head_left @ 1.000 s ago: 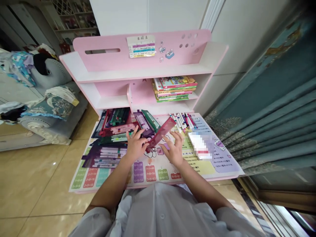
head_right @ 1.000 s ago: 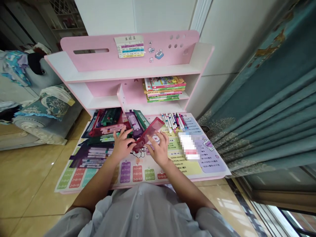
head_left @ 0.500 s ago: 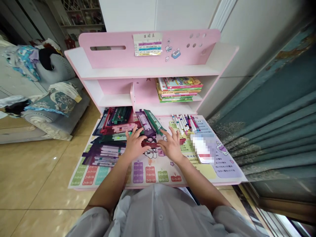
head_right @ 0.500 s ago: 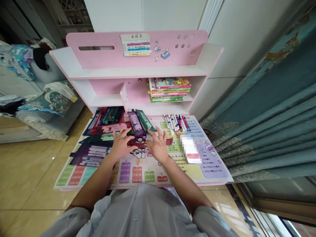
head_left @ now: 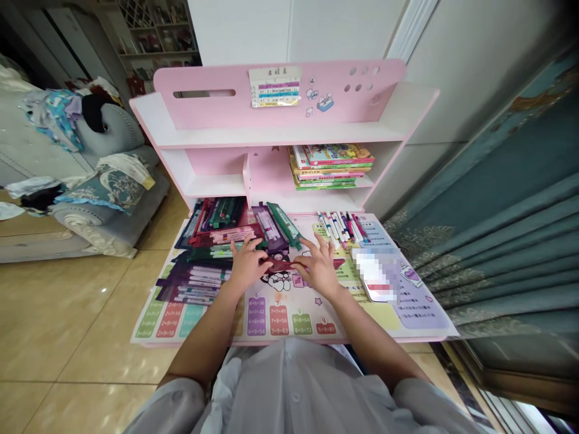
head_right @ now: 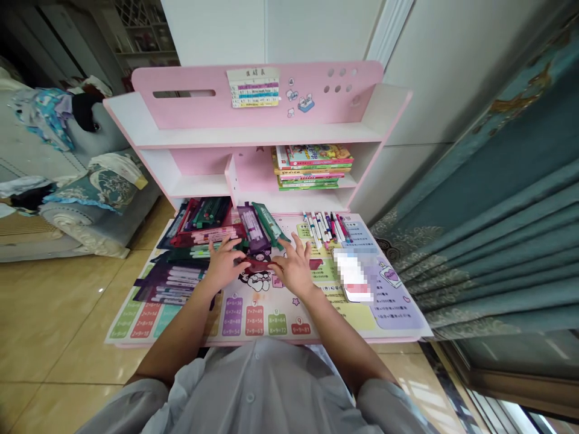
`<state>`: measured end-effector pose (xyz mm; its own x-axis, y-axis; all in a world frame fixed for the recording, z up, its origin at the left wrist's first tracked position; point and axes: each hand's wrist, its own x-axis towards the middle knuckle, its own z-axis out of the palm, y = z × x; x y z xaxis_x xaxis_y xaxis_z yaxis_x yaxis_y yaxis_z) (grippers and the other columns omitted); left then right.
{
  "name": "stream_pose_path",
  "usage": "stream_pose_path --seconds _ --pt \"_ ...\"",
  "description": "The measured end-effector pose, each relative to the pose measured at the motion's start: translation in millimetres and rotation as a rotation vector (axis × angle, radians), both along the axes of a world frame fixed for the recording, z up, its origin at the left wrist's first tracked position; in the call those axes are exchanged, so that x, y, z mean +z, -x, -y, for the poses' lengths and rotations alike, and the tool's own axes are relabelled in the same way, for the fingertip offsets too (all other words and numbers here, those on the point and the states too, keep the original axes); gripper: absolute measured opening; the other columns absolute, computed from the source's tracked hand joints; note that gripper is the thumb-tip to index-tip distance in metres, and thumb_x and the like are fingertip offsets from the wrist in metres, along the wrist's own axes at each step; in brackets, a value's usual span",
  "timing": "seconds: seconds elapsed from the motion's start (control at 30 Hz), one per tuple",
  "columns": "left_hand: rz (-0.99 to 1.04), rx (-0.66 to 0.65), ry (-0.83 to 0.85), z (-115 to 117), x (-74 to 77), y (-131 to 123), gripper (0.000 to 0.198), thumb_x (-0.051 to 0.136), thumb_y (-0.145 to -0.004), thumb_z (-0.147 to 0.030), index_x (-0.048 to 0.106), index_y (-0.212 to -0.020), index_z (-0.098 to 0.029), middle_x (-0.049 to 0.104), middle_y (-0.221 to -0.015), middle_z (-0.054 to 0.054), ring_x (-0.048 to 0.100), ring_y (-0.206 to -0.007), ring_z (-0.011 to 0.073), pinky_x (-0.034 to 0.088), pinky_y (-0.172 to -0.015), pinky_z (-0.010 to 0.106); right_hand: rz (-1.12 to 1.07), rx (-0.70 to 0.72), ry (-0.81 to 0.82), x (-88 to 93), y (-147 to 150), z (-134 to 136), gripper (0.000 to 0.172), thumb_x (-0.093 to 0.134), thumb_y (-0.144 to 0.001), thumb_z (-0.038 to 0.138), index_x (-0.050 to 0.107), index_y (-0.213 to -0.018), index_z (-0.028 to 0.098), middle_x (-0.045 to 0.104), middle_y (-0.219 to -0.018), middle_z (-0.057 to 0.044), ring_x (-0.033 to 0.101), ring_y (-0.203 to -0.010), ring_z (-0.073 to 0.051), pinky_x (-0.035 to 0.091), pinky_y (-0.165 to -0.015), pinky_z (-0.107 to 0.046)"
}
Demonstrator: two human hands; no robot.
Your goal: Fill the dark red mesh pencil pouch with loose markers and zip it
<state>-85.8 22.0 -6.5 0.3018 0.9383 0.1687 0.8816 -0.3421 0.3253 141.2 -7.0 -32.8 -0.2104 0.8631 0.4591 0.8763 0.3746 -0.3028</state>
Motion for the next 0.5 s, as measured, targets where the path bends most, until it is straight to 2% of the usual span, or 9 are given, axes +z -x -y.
stream_pose_path --seconds 0.13,0.27,0.4,0.5 --pt "0.017 -0.034 0.020 2.8 2.6 -1.3 0.010 0.075 -0.079 -0.037 0.077 -0.077 -0.027 0.059 -0.143 0.006 0.037 -0.142 0.0417 0.013 -0.113 0.079 -0.041 0.054 0.148 18.5 18.5 -6.1 0.024 0.066 -0.087 0.047 0.079 -0.088 0.027 0.057 -0.141 -0.009 0.026 -0.146 -0.042 0.019 -0.114 -0.070" --pt "0.027 -0.049 0.042 4.7 6.5 -2.8 0.012 0.075 -0.080 -0.039 0.078 -0.076 -0.028 0.061 -0.141 0.006 0.035 -0.144 0.0407 0.011 -0.112 0.079 -0.053 0.107 0.329 31.8 40.4 -20.2 0.022 0.071 -0.083 0.046 0.080 -0.084 0.026 0.057 -0.141 -0.008 0.028 -0.146 -0.040 0.020 -0.116 -0.065" --pt "0.015 -0.059 0.047 4.6 6.7 -1.5 0.010 0.075 -0.080 -0.036 0.078 -0.076 -0.028 0.062 -0.140 0.007 0.035 -0.145 0.0378 0.011 -0.113 0.077 -0.066 0.098 0.514 33.4 52.4 -30.3 0.017 0.076 -0.079 0.042 0.080 -0.079 0.026 0.058 -0.140 -0.007 0.029 -0.146 -0.039 0.018 -0.116 -0.065" --pt "0.009 -0.071 0.028 4.0 5.0 0.0 0.011 0.073 -0.081 -0.035 0.078 -0.076 -0.027 0.063 -0.138 0.008 0.036 -0.144 0.0378 0.012 -0.113 0.078 -0.128 0.106 0.536 31.0 55.3 -32.3 0.010 0.076 -0.079 0.037 0.080 -0.079 0.028 0.060 -0.139 -0.005 0.029 -0.147 -0.036 0.020 -0.117 -0.062"
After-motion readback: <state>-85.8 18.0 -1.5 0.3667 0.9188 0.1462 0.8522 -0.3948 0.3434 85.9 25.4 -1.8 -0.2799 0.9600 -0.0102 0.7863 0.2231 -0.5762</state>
